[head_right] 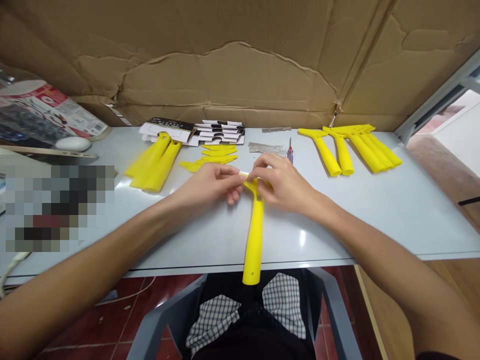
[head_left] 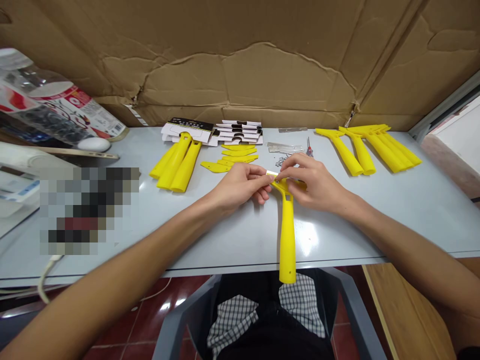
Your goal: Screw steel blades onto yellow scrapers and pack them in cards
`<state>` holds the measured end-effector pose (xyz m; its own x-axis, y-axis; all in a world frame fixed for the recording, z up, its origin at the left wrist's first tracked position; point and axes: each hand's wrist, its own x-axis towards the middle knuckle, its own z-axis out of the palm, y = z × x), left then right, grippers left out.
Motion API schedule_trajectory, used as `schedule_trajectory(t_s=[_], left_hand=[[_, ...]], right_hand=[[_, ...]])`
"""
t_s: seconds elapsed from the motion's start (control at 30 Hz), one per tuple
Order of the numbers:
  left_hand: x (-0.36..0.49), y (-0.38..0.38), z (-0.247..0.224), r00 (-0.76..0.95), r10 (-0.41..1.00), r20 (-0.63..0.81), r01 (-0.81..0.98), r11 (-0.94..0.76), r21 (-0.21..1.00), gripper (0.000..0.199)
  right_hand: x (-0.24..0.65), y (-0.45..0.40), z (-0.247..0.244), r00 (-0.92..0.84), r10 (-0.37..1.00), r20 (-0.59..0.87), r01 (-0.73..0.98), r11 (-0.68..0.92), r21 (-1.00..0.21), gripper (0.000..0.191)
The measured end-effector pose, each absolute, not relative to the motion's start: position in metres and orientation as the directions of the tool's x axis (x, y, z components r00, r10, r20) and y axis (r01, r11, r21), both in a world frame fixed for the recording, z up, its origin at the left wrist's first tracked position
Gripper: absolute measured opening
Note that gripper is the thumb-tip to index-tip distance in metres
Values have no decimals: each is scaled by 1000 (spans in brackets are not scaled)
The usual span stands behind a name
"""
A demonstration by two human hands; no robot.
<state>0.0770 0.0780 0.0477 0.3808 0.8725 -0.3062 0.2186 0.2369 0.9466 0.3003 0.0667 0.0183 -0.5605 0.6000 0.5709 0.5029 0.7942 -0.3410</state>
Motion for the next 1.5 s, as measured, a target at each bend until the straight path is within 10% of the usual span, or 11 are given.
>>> schedule_trajectory(t_s=[0.93,1.27,1.5], left_hand=[[74,77,44,394,875,-281,210,212,954,24],[66,93,47,281,939,-197,149,160,976,20],[65,97,41,262,947,-188,99,167,981,16]], right_hand=[[292,64,24,-349,806,478,565,588,-578,17],[308,80,37,-69,997,24,327,45,-944,11],[309,82,38,-177,957,-230,-15,-237,-971,10]])
